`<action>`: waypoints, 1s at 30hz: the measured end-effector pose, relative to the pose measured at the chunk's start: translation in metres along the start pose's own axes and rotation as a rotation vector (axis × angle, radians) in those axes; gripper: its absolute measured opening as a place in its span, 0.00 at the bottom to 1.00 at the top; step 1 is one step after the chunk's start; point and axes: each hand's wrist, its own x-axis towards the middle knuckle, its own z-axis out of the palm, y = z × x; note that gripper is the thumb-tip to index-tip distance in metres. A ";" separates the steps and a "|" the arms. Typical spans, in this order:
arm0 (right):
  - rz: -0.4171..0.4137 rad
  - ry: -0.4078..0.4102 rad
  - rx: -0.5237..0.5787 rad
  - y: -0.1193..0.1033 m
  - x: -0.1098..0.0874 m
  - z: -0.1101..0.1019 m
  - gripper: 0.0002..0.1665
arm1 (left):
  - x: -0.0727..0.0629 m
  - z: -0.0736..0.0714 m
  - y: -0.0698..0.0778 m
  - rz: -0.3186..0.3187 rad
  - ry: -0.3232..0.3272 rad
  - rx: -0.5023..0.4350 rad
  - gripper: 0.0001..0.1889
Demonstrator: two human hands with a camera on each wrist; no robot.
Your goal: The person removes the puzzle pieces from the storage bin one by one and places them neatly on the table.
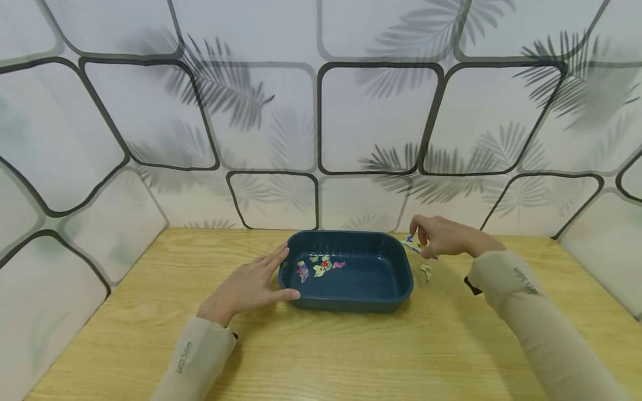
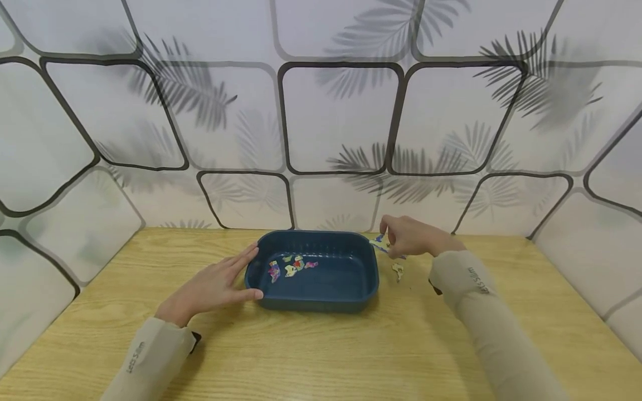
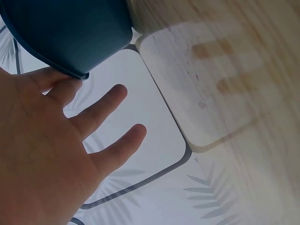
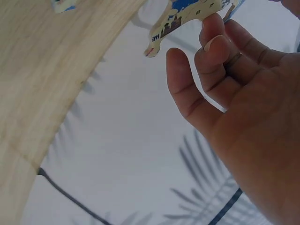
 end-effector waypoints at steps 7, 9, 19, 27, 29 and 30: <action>0.055 0.013 0.026 0.022 -0.009 0.009 0.26 | 0.000 0.000 0.000 -0.012 -0.010 0.010 0.53; 0.069 0.021 0.022 0.028 -0.011 0.012 0.26 | 0.000 -0.001 0.000 -0.012 -0.010 0.010 0.53; 0.132 0.031 -0.006 0.043 -0.019 0.018 0.27 | 0.001 -0.005 0.001 -0.005 -0.016 0.015 0.53; 0.215 0.013 0.023 0.051 -0.023 0.027 0.28 | 0.001 -0.002 0.001 -0.013 -0.021 0.006 0.52; 0.231 0.035 -0.005 0.055 -0.023 0.029 0.28 | 0.001 -0.001 0.001 -0.014 -0.021 0.007 0.53; 0.242 0.045 -0.023 0.056 -0.023 0.030 0.27 | 0.001 -0.001 0.001 -0.015 -0.022 0.005 0.53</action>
